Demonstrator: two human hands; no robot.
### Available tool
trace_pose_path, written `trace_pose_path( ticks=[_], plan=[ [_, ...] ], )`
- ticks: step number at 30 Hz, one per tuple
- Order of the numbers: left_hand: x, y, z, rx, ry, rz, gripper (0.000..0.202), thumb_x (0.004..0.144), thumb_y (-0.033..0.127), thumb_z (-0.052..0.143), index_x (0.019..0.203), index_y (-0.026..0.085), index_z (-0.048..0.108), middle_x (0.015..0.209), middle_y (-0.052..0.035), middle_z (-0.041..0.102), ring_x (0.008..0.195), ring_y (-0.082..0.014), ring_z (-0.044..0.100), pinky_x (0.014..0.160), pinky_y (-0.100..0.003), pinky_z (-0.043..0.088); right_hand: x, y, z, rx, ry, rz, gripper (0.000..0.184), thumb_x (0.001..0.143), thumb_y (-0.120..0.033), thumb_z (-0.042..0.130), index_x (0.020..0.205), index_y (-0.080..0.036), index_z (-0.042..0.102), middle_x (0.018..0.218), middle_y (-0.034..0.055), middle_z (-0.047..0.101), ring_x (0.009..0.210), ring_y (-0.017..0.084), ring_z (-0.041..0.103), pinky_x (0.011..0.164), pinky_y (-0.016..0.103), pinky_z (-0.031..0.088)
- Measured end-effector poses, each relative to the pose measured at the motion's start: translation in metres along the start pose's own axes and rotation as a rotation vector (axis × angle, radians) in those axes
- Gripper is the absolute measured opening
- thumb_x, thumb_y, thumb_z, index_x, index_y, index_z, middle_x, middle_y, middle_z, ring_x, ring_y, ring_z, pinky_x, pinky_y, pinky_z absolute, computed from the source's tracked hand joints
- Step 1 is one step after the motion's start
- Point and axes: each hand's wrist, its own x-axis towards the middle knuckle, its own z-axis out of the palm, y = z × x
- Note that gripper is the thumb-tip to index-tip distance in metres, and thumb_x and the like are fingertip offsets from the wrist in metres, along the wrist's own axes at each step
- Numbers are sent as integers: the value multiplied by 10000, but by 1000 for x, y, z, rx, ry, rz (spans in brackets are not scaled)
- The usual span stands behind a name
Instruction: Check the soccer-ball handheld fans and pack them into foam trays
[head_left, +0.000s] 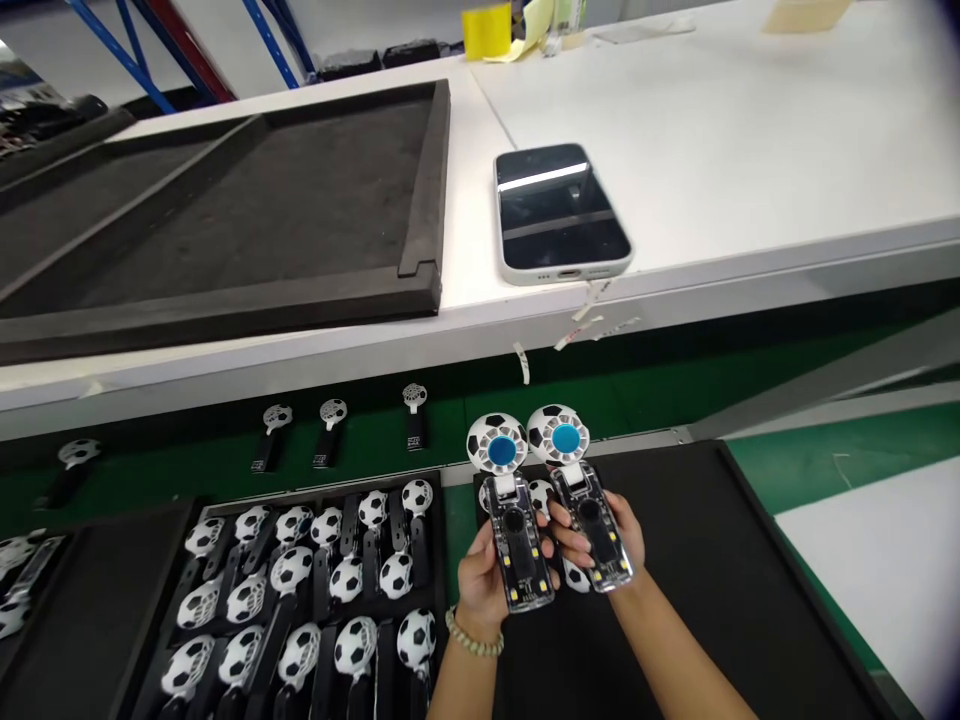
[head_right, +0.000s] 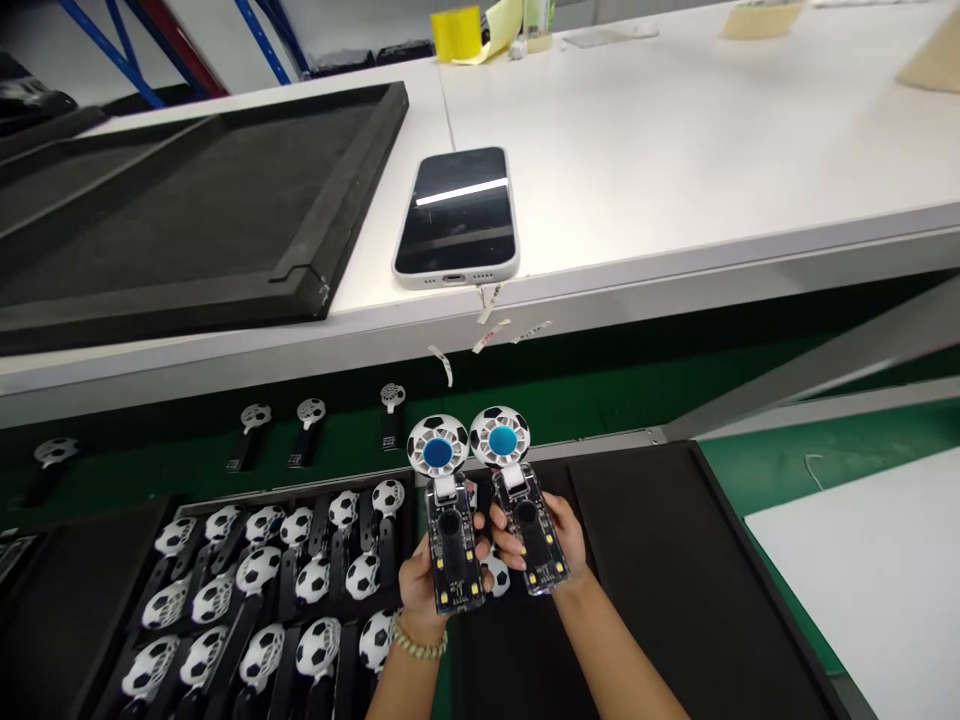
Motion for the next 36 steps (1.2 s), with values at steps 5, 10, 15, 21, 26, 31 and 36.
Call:
trace_pose_path(
  ticks=[5, 10, 15, 21, 26, 31, 36],
  plan=[
    [-25, -3, 4, 1, -73, -13, 452, 618, 461, 728, 958, 170, 662, 1041, -123, 656, 747, -203, 621, 624, -379, 556, -22, 15, 20, 32, 26, -8, 407, 783, -501, 448, 743, -120, 587, 687, 42, 463, 500, 88, 326, 390, 191, 345],
    [-48, 0, 0, 64, -76, -4, 549, 626, 538, 703, 1037, 184, 619, 1101, -138, 634, 859, -251, 630, 734, -454, 537, -41, 30, 41, 10, 140, -94, 334, 820, -407, 420, 831, -128, 605, 826, 76, 512, 588, 108, 412, 462, 207, 410],
    [-72, 4, 4, 72, -57, -11, 518, 581, 518, 751, 954, 186, 614, 958, -116, 672, 945, -327, 616, 829, -582, 463, -55, 47, 59, 25, 126, -62, 355, 789, -434, 458, 806, -111, 606, 782, 71, 484, 598, 115, 409, 461, 207, 413],
    [-92, 5, 5, 70, -39, -48, 573, 564, 510, 761, 978, 150, 596, 828, -113, 670, 984, -355, 600, 854, -562, 449, -65, 61, 73, 58, 57, -12, 369, 790, -434, 425, 811, -107, 594, 701, 54, 475, 577, 116, 411, 496, 210, 440],
    [-104, 3, 0, 105, -25, -58, 578, 585, 519, 735, 995, 136, 596, 860, -119, 659, 995, -343, 590, 863, -530, 445, -73, 71, 79, 20, 29, -19, 353, 808, -451, 391, 837, -146, 566, 699, 40, 473, 559, 124, 421, 525, 254, 471],
    [-113, 3, 16, 79, -57, -38, 561, 541, 516, 768, 935, 142, 627, 756, -77, 618, 931, -294, 590, 809, -446, 474, -85, 80, 86, -35, 68, -21, 378, 782, -504, 481, 894, -156, 578, 773, 54, 527, 668, 148, 527, 584, 272, 493],
    [-112, 3, 26, 73, -87, 90, 639, 507, 578, 768, 977, 175, 608, 692, -4, 547, 631, -124, 533, 599, -258, 473, -95, 85, 80, -179, 103, -199, 455, 625, -354, 724, 1024, -188, 584, 905, 52, 602, 795, 181, 583, 697, 305, 498]
  ],
)
